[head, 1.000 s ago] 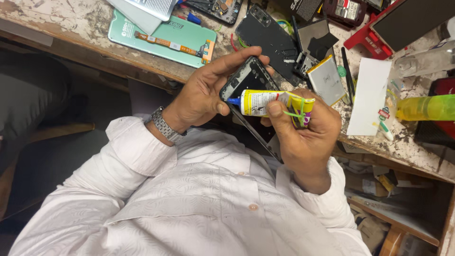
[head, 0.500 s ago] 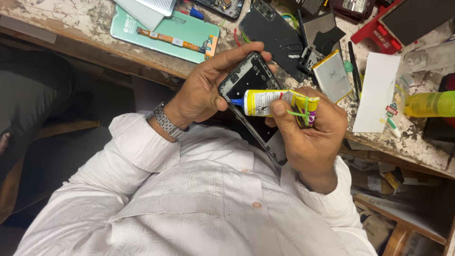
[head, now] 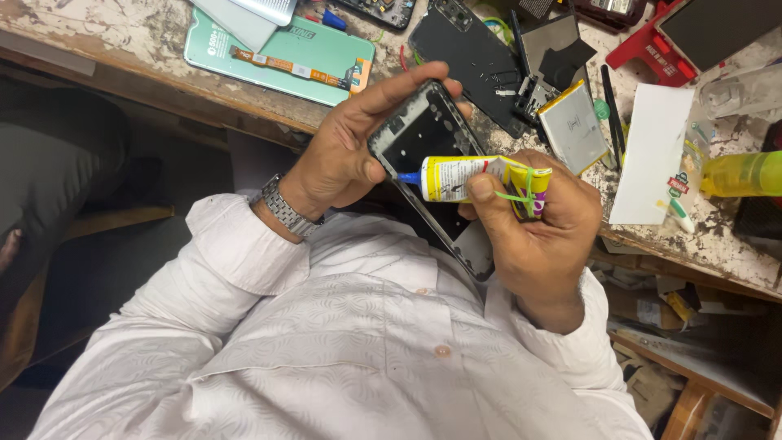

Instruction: The person applies adhesive to the frame of a disassembled smartphone, then installs a new battery and a metal shielding plate. They handle the phone, adhesive tube, battery, and shielding plate throughout the process.

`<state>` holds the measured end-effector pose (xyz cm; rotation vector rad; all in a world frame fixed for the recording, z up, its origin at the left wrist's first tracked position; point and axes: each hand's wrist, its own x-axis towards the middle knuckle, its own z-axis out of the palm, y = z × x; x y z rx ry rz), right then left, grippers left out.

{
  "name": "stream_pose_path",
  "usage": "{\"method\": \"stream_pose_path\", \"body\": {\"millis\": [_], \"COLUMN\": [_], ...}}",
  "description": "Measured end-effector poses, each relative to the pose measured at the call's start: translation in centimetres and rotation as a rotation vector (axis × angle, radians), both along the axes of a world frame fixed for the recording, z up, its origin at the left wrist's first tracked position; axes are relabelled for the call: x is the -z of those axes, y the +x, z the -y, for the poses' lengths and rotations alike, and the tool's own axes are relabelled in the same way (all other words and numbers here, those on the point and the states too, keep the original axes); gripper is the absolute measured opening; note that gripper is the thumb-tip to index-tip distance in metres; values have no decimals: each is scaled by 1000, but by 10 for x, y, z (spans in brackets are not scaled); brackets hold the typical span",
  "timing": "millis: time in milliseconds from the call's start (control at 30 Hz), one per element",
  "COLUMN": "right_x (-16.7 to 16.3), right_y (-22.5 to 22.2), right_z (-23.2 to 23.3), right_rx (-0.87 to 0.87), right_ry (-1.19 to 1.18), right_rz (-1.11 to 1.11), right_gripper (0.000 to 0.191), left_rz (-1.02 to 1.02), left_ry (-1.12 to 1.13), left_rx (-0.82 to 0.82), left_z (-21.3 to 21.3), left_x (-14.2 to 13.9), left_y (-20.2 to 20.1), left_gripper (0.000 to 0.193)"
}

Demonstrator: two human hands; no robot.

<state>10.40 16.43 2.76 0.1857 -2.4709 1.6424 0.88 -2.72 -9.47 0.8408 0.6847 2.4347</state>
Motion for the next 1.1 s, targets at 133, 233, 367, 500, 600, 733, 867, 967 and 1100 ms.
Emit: {"method": "stream_pose_path", "body": {"millis": [133,233,367,500,600,733,867,967,1100], "right_x": [2,6,11,11,13,19,22,22,21], "right_y": [3,4,-1,-11,-22,-32,-31,-30,-31], "right_z": [-4,-2,2,4,2,4,7,8,9], "right_rx": [-20,33,95,105,110,32,55,60,40], "right_ry": [70,-52,-165,-256,-243,-289,-141,1,114], "right_rz": [-11,-10,-29,-25,-3,-55,-51,-136,-232], "right_gripper": [16,18,19,20,18,16,16,15,16], "left_rz": [6,44,137,276,376,454,552,521,526], "left_ry": [7,22,129,242,268,353,304,289,272], "left_rx": [-8,-51,-86,-40,1,85,107,92,89], "left_z": [-1,-1,-7,-18,-23,-25,-31,-30,-28], "left_x": [0,-5,-16,-26,-28,-28,-30,-31,-33], "left_y": [-2,0,6,10,15,26,32,29,28], "left_gripper": [98,99,89,70,61,52,60,61,60]}}
